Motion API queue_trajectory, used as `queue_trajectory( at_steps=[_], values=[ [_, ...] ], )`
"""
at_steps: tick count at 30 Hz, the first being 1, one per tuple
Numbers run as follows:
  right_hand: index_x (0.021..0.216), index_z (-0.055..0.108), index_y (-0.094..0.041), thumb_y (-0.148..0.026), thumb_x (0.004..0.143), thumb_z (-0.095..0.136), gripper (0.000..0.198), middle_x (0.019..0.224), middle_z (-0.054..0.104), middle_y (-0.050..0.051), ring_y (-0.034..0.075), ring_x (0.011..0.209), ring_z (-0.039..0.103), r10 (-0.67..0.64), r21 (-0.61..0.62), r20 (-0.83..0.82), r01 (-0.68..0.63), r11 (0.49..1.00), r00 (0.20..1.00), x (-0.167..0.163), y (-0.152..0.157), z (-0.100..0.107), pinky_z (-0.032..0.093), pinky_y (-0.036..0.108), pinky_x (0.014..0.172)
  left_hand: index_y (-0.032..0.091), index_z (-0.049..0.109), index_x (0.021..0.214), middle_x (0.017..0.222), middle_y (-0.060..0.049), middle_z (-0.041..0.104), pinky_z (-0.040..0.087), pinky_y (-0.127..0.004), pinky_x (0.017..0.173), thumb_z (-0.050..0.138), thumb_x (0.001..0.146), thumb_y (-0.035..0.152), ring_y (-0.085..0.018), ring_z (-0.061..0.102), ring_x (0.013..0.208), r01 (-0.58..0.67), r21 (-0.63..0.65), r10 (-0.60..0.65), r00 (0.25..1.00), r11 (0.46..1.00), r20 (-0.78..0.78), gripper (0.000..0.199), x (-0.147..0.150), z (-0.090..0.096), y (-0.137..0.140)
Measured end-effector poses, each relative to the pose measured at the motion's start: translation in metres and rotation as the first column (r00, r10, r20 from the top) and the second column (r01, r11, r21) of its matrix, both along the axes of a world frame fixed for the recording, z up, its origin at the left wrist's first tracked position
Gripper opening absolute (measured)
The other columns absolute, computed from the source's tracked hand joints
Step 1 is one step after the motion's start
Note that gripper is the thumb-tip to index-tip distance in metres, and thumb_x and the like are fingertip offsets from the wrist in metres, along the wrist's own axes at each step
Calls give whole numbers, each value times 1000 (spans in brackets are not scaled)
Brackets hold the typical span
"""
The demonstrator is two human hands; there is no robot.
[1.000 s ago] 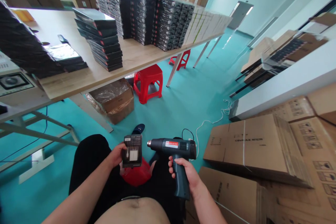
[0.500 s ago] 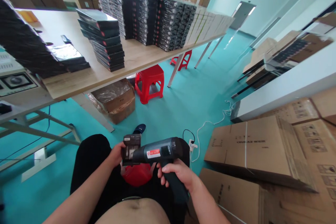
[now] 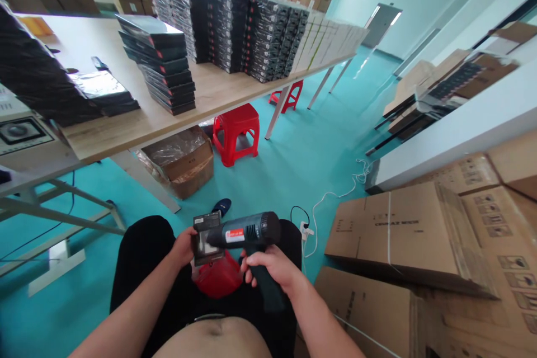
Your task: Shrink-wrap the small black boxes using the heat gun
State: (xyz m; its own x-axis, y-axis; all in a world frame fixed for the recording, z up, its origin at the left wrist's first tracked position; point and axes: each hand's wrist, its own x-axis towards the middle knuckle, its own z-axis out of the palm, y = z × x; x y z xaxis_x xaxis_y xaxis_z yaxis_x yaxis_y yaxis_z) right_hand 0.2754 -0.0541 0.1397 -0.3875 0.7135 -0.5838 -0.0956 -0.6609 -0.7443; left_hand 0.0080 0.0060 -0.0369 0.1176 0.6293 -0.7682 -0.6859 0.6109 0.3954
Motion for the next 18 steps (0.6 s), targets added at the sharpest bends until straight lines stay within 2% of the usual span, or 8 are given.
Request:
queue_trajectory(
  at_steps=[2,4,6,8,11,13,16,18],
  values=[
    [98,62,-5,-20,69,61,33,78,65,11,17,58,62,161,-46,-74,-165,985,984,9,-8,10,46,21,47,16,51,71,55,-3,55,49,-32,49,47,57,17,-20,55,47,-25,-8,25,999,1000,32,15,-6,6,0],
    [101,62,-5,-20,69,60,35,79,65,12,16,59,63,235,-81,-108,-244,966,966,26,-14,16,46,20,48,14,54,75,57,-5,55,50,-34,50,46,57,20,-22,57,50,-30,-3,30,996,1000,88,20,-12,14,0],
    [102,62,-5,-21,70,59,36,79,65,11,16,58,62,195,-94,-90,-203,975,977,42,-15,17,46,20,47,12,58,85,63,-7,58,51,-35,52,46,59,22,-23,59,56,10,51,-19,984,999,180,30,-14,22,-2],
    [102,61,-6,-22,72,57,34,79,64,11,15,58,62,80,-84,-51,-84,993,995,51,-9,13,46,20,47,10,59,98,70,-9,60,50,-33,52,47,63,24,-24,60,61,74,120,-102,964,990,246,40,-13,27,-3],
    [100,61,-9,-23,76,55,28,81,63,8,13,61,60,-101,-42,-23,100,994,995,45,5,5,46,20,48,8,55,112,79,-12,61,49,-31,51,47,67,27,-23,60,64,168,177,-210,945,970,249,49,-8,29,-4],
    [100,60,-11,-24,78,55,27,82,62,6,12,63,60,-160,-14,-48,160,987,986,33,14,3,48,20,51,7,53,116,80,-13,61,47,-29,48,47,70,30,-22,59,62,222,203,-273,921,954,277,52,-7,27,-3],
    [101,60,-9,-24,76,55,30,83,62,8,14,63,60,-137,10,-116,139,990,984,14,18,7,48,21,51,7,53,115,79,-14,61,43,-27,43,45,78,43,-20,55,55,258,207,-322,862,944,393,52,-10,24,-1],
    [102,60,-6,-23,73,55,34,81,63,10,16,60,60,-25,20,-185,29,999,982,8,12,14,47,22,48,8,55,109,76,-15,61,44,-29,42,42,82,50,-22,56,54,224,145,-265,866,964,424,52,-15,22,0]
  ],
)
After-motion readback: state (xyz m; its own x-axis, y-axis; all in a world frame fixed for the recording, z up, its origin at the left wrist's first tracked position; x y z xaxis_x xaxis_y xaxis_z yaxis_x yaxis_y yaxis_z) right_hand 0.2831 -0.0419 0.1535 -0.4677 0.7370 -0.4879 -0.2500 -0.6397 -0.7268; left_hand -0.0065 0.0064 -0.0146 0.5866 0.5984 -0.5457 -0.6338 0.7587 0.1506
